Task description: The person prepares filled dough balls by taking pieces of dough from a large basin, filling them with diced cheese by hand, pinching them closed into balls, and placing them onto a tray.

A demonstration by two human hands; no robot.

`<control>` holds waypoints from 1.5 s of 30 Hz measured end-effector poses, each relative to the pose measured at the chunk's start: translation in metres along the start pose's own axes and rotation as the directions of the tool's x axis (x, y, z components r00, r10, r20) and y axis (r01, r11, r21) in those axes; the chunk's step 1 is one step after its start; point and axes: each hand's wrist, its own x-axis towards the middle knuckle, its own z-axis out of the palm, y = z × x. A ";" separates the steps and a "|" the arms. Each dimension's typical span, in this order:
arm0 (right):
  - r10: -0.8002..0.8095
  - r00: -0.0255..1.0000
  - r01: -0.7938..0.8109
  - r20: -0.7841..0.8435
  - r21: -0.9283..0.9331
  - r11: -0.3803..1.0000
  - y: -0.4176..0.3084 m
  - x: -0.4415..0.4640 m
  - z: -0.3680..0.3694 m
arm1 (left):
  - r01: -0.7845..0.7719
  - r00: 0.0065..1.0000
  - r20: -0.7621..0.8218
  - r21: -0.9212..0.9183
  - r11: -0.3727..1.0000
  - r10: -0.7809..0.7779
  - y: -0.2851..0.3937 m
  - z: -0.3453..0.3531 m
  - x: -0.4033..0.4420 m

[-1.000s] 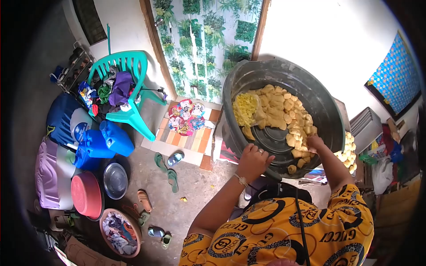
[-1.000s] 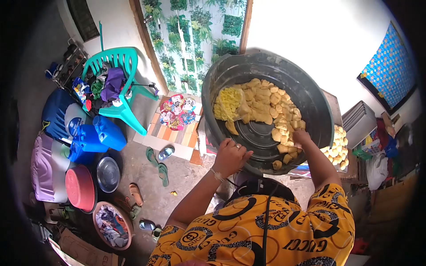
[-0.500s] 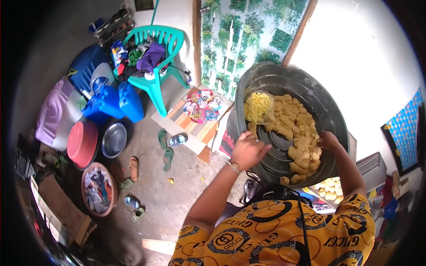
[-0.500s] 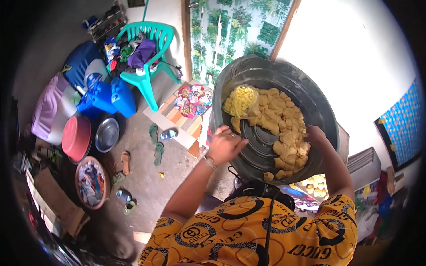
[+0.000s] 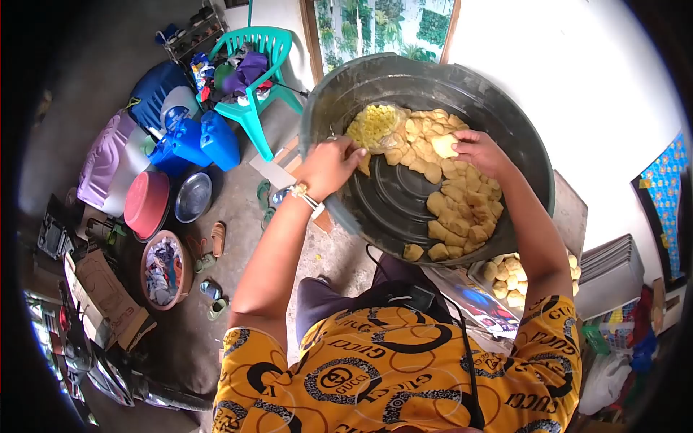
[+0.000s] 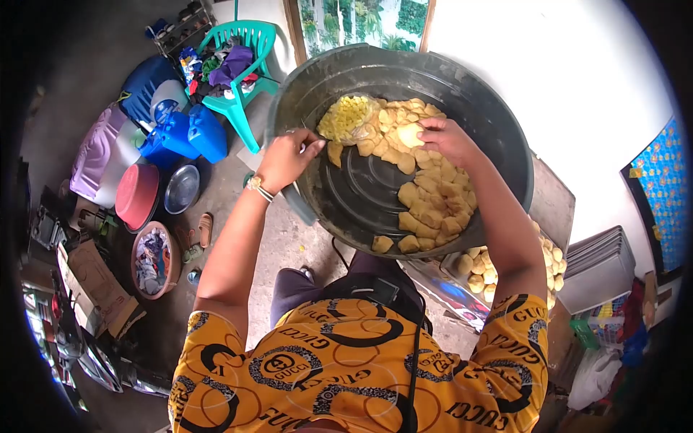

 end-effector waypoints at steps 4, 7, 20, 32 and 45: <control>-0.057 0.994 0.043 0.091 0.147 0.988 -0.010 -0.013 0.013 | 0.084 0.996 -0.015 -0.299 0.951 -0.093 0.070 0.022 0.004; -0.136 0.981 0.124 0.139 0.094 0.988 -0.007 -0.023 0.021 | 0.300 0.948 0.147 -0.713 0.634 -0.283 0.075 0.078 0.005; -0.162 0.840 0.254 0.519 -0.111 0.961 -0.030 -0.040 0.072 | 0.319 0.863 0.237 -0.940 0.117 -0.447 0.080 0.097 -0.020; -0.156 0.881 0.238 0.447 -0.134 0.962 -0.030 -0.017 0.059 | 0.204 0.902 0.158 -0.976 0.076 -0.401 0.091 0.089 -0.038; -0.002 0.807 0.163 0.591 -0.219 0.962 -0.036 -0.038 0.071 | 0.315 0.900 0.296 -0.949 0.009 -0.320 0.081 0.089 -0.061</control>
